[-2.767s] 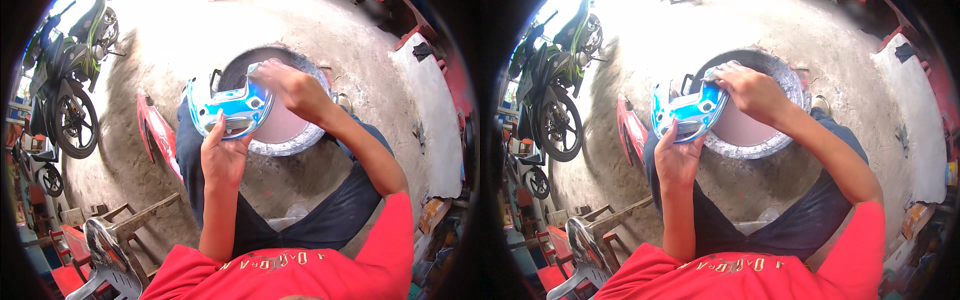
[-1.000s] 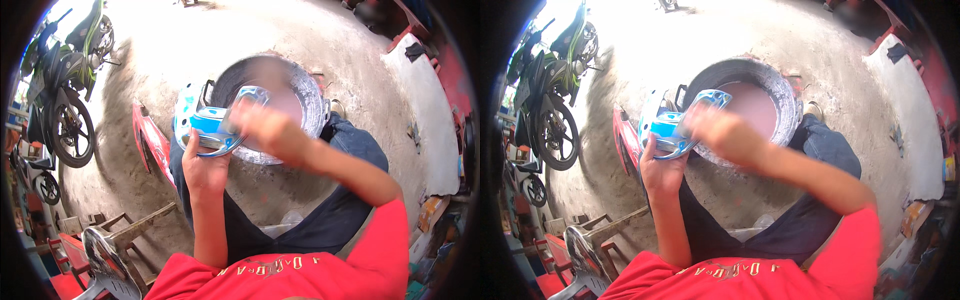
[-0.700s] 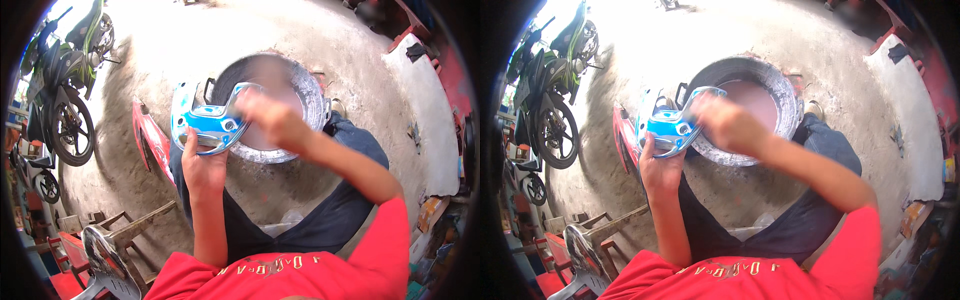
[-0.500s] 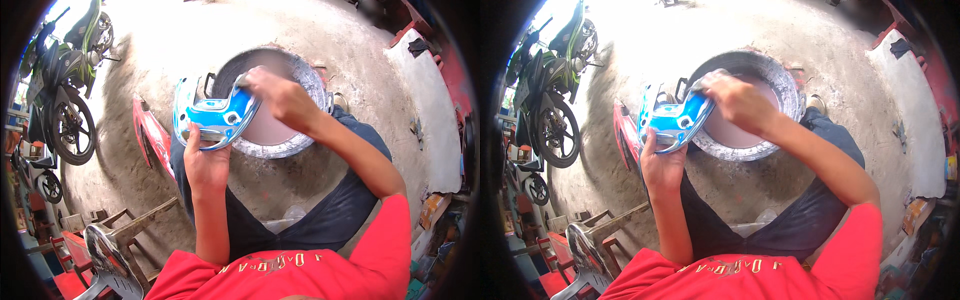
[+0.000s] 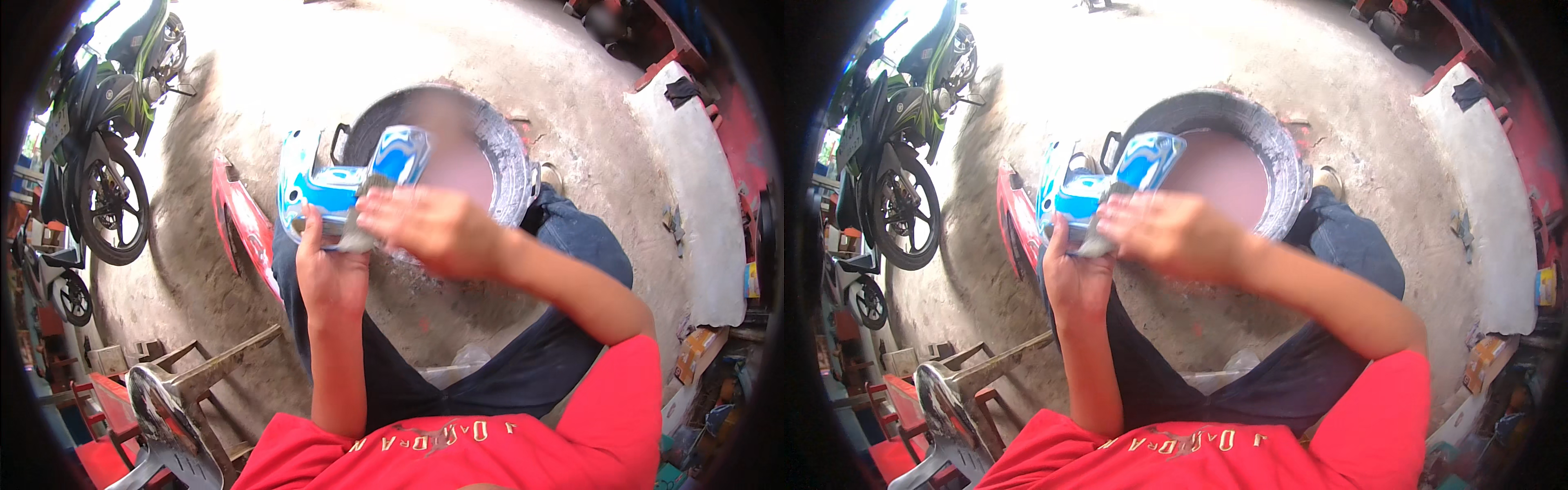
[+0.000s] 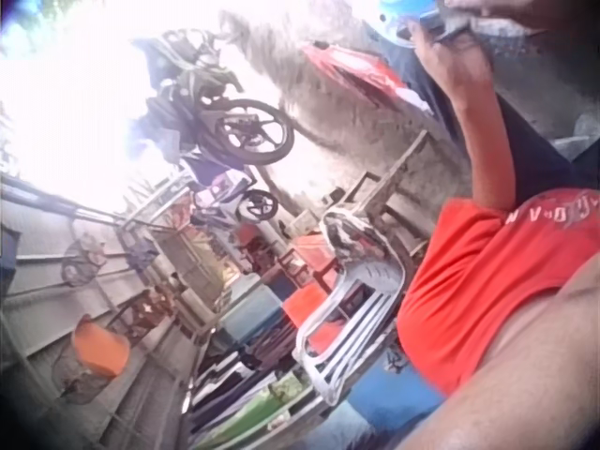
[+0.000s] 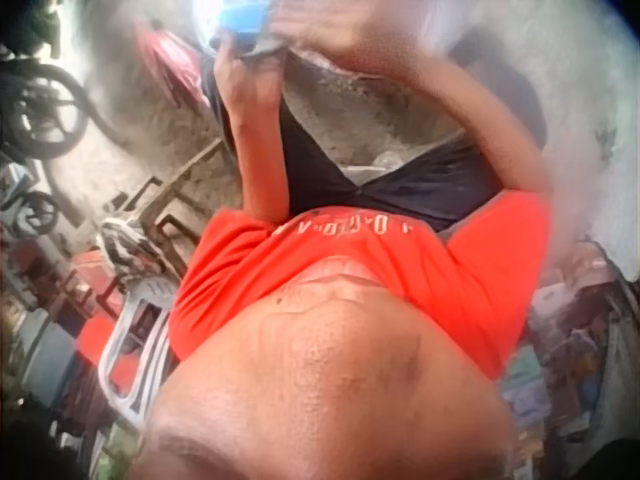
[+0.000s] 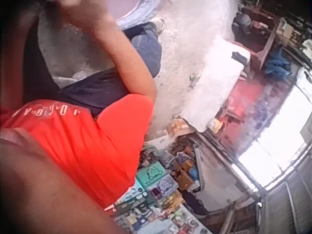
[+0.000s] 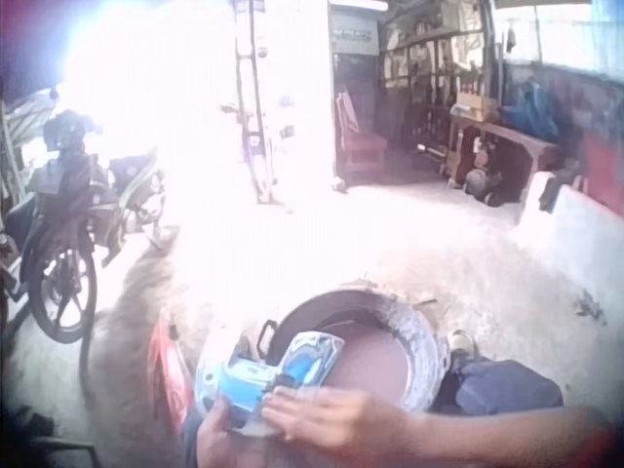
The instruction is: The person sands a blue motorcycle fairing by hand with a piece of sandpaper, repeatedly dipping the paper into a bucket of water.
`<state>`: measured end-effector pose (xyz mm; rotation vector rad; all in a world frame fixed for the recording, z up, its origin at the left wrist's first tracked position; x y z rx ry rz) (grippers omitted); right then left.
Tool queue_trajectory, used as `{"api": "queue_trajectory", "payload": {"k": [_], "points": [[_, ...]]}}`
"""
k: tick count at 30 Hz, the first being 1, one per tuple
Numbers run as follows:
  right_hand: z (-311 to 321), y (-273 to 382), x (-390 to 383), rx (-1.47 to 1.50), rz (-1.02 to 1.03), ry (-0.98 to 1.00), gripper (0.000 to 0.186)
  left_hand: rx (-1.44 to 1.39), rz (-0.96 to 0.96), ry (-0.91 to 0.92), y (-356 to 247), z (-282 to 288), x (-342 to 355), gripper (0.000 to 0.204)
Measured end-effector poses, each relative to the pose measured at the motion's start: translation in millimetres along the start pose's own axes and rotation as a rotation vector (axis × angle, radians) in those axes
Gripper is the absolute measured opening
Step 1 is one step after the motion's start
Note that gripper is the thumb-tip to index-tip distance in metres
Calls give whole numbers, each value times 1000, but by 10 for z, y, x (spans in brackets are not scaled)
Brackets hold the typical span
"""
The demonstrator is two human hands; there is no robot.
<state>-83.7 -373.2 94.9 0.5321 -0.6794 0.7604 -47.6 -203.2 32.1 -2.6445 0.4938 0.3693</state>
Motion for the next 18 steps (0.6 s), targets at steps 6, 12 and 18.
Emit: {"api": "queue_trajectory", "payload": {"k": [6, 12, 18], "points": [[-14, -215, 11, -107, -45, -105, 27, 99, -104, -135, -45, -204, -98, 39], [164, -725, -63, -104, -276, -22, 34, 103, -84, -153, 48, -242, -95, 39], [-4, -198, 14, 0, -12, -25, 26, -2, 22, 3, 9, -50, -23, 38]]}}
Point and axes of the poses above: each hand's wrist, its own x-axis towards the middle knuckle, its own z-axis out of the back of the hand, y = z × x, the point moved 4 cm from there along x, towards the middle knuckle, and after that the axes turned 9 degrees about -y, right-handed, at the moved point
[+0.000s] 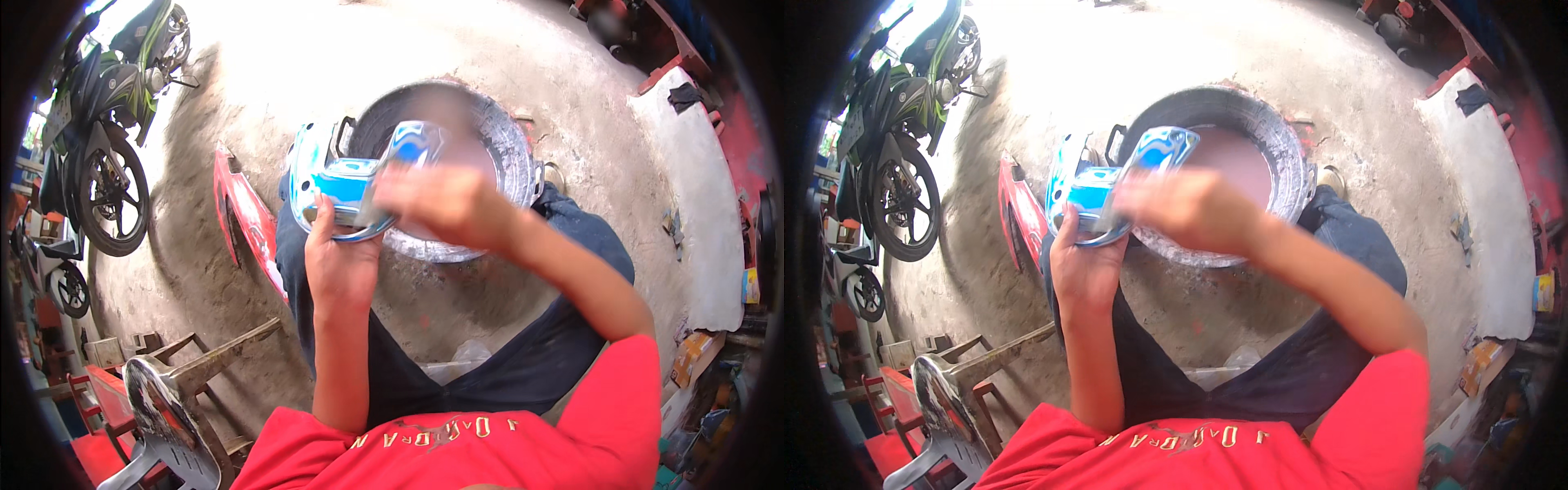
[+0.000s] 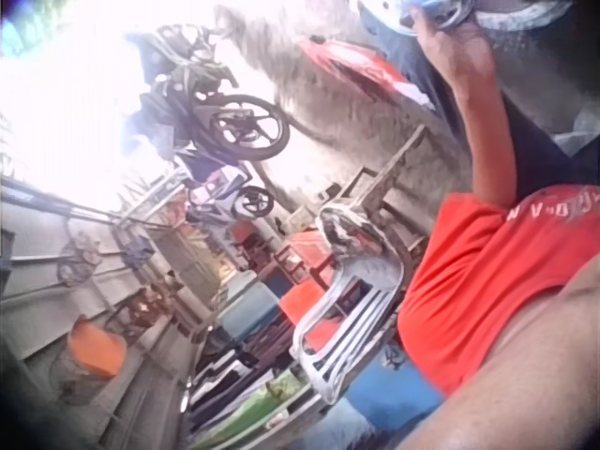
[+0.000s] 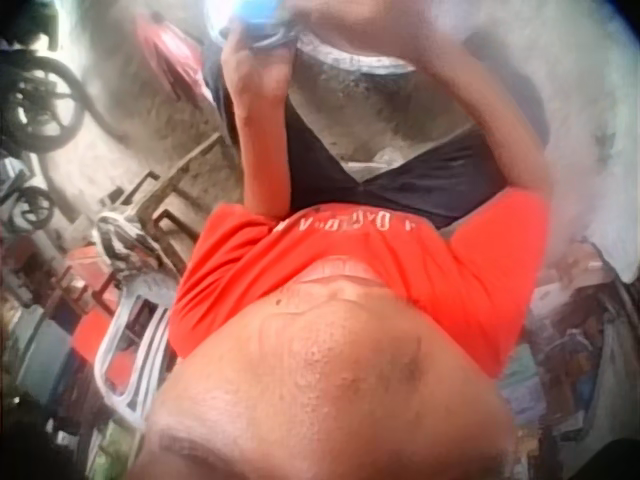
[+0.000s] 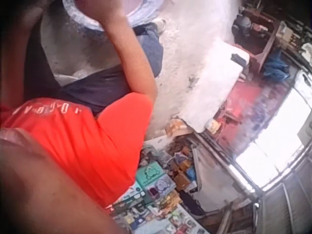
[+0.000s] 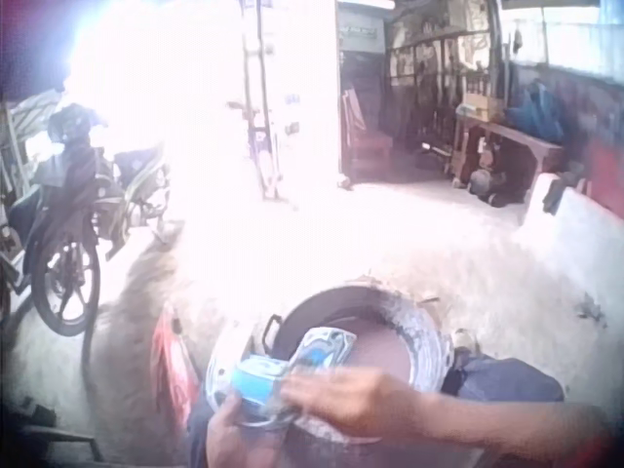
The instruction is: The person sands a blue motorcycle fairing by hand with a piece of sandpaper, repeatedly dipping the paper into a bucket of water.
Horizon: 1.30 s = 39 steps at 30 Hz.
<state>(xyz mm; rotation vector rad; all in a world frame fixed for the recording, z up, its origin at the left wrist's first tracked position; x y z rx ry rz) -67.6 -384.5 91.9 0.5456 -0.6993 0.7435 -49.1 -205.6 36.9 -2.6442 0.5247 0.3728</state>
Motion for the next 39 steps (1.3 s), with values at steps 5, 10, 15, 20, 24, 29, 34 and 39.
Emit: {"api": "queue_trajectory", "payload": {"k": [5, 10, 15, 20, 24, 29, 34, 39], "points": [[29, -83, -4, 51, -150, -25, 31, 128, -113, -174, 8, -164, -35, 38], [96, -415, -13, 102, -369, 12, 27, 154, -128, -169, 37, -217, -90, 36], [28, 261, -18, -62, 54, -79, 25, 136, -132, -167, 66, -94, -7, 37], [65, -403, -172, -157, -411, 18, 32, 154, -205, -269, 51, -195, -126, 38], [-77, 354, -73, -69, -71, 31, 33, 225, -141, -88, -25, 145, 24, 38], [-30, 23, -99, -119, -247, -36, 35, 189, -210, -252, 19, -159, -109, 36], [48, -438, -199, -96, -214, -62, 33, 197, -159, -178, 61, -166, -58, 38], [-84, 101, -130, -100, -68, -64, 33, 148, -100, -161, -4, 9, 4, 33]]}}
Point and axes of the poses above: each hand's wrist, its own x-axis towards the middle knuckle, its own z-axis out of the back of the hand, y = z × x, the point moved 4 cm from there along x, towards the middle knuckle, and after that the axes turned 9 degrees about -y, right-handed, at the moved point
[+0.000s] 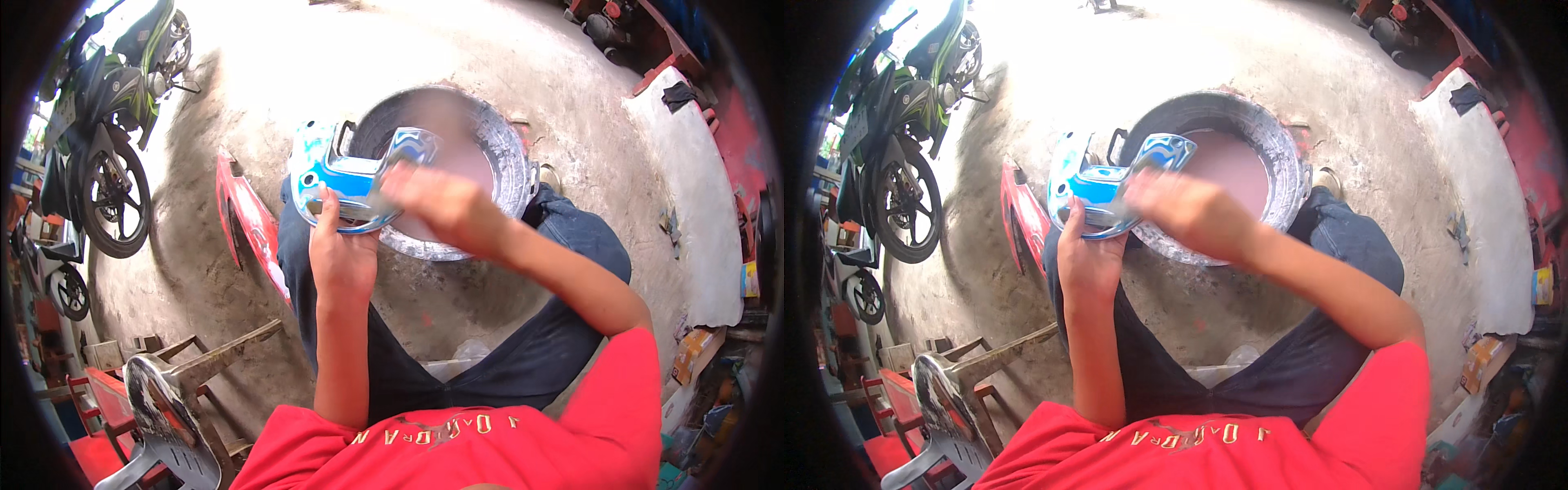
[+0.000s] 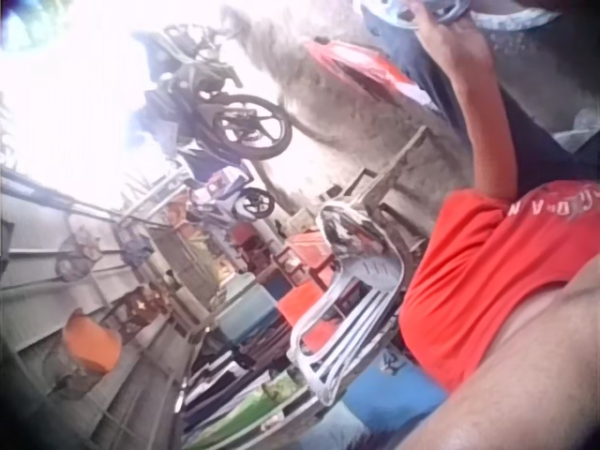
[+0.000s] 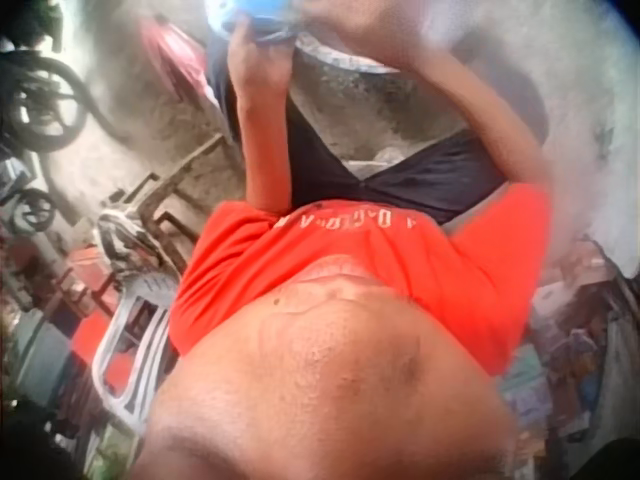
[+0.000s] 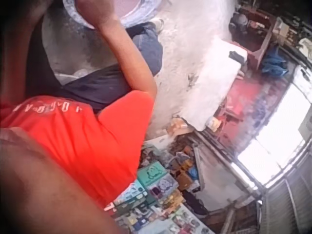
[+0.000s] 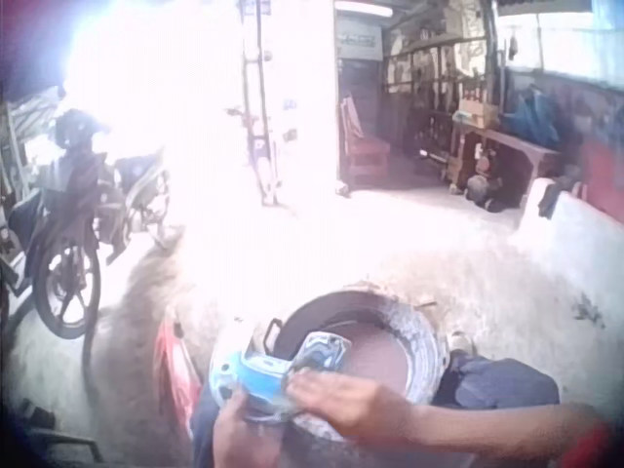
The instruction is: The person sands a blue motorcycle fairing by hand with a piece of sandpaper, repeatedly dipping the paper into a bucket of water.
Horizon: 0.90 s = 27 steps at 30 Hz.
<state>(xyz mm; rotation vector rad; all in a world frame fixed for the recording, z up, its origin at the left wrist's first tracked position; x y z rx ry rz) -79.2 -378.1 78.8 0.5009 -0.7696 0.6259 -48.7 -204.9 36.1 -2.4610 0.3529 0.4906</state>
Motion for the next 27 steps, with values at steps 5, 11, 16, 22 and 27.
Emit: {"api": "queue_trajectory", "payload": {"k": [5, 11, 16, 22, 27], "points": [[110, -387, -25, 38, -266, 16, 36, 8, -2, 8, 119, -209, -109, 29], [71, 84, 48, 126, 27, 97, 32, -33, 69, 151, 94, -67, -33, 30], [66, -320, 78, -36, -210, 49, 31, 59, 3, 37, 78, -260, -136, 31], [189, -614, 95, 13, -406, 41, 34, 102, -8, 27, 122, -266, -167, 38], [112, 191, 139, -12, -16, 119, 36, 83, -10, 61, 50, -261, -140, 36]]}}
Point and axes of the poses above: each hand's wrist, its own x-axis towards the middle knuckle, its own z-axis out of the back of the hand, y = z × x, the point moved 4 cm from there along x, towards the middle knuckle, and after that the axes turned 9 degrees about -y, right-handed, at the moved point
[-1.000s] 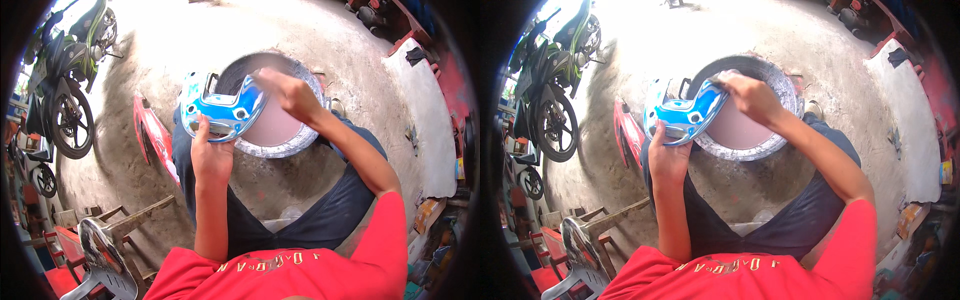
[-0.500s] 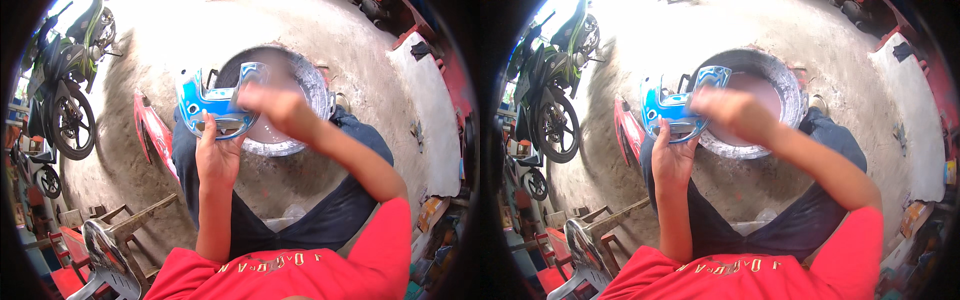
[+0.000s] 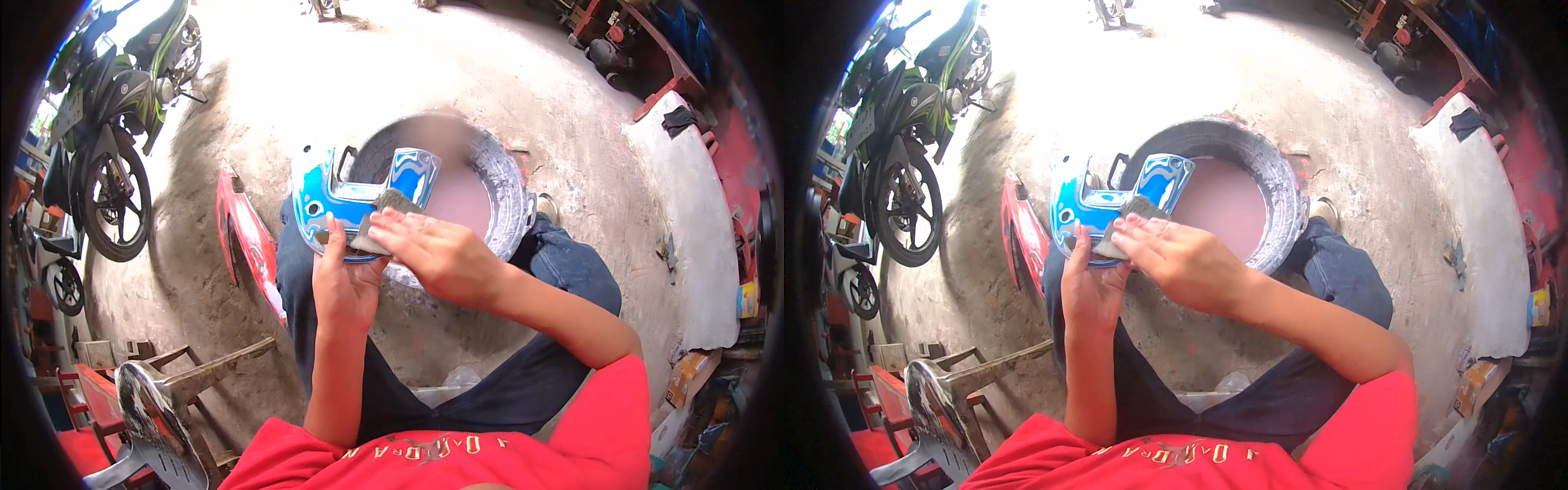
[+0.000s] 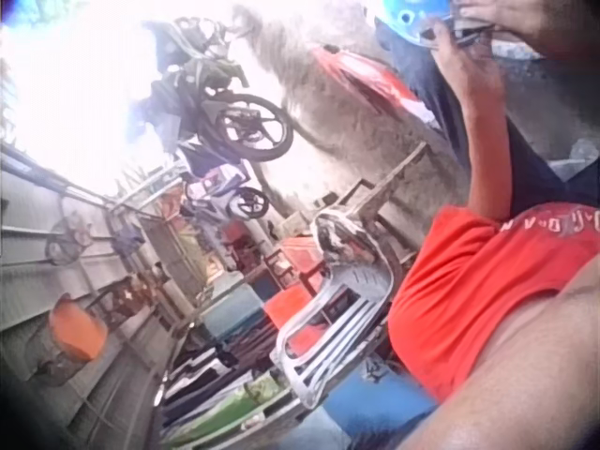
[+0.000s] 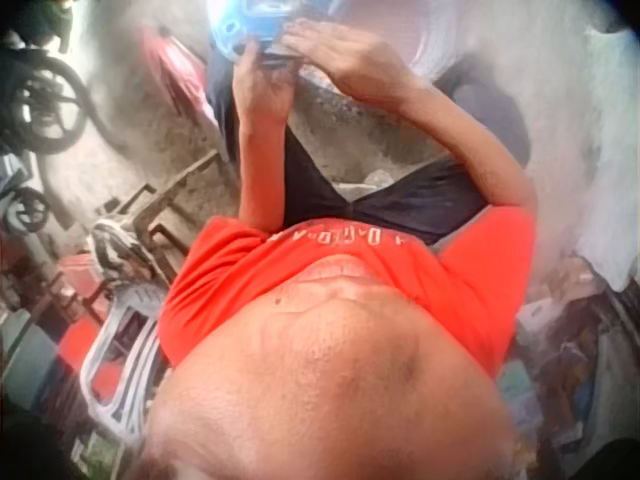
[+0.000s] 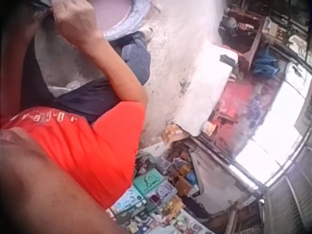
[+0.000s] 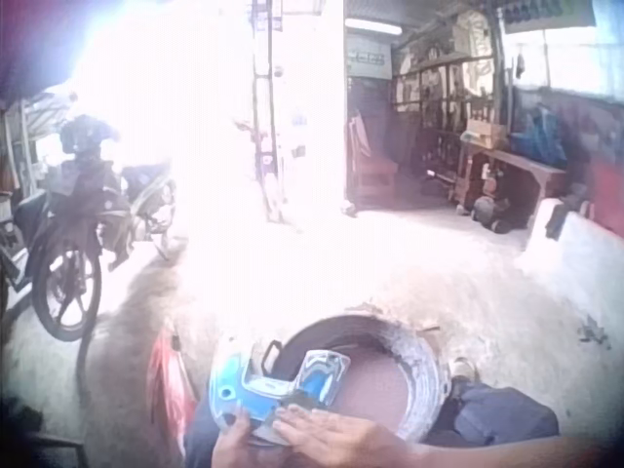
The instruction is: The person sands a blue motorcycle fairing by hand with a piece of sandpaper, repeatedly dipping the paper into a bucket of water.
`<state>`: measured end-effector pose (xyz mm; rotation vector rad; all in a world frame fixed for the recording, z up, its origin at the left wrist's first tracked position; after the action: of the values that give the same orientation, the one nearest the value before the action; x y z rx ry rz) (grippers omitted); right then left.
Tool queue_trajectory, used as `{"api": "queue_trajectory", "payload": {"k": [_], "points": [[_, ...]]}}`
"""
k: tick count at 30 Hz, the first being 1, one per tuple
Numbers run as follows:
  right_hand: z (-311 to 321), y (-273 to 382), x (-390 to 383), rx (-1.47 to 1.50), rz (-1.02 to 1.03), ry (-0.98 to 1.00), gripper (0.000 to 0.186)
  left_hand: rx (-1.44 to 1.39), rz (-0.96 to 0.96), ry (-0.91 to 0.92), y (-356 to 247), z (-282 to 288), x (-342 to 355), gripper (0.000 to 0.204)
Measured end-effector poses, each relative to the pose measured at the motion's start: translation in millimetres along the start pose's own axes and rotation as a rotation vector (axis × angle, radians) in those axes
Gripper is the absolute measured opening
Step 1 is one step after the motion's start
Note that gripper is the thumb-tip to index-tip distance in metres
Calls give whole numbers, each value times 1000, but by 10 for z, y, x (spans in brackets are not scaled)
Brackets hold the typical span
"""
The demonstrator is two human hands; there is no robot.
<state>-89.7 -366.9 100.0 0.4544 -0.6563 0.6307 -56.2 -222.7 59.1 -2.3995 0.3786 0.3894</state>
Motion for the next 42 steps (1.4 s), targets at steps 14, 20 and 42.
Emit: {"api": "queue_trajectory", "payload": {"k": [14, 20, 42], "points": [[42, -756, -93, -95, -358, -27, 33, 3, -23, -39, -11, -38, -60, 38], [42, -536, -31, -1, -138, -50, 31, -43, 7, 21, 13, -2, -38, 37], [21, -325, -53, -86, -82, -94, 35, -54, -31, 9, -24, -43, -67, 38]]}}
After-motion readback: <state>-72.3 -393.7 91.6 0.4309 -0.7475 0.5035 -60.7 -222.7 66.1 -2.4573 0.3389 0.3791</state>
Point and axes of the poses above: each hand's wrist, its own x-axis towards the middle knuckle, its own z-axis out of the back of the hand, y = z × x, the point moved 4 cm from there along x, towards the middle knuckle, and after that the axes turned 9 degrees about -y, right-handed, at the moved point
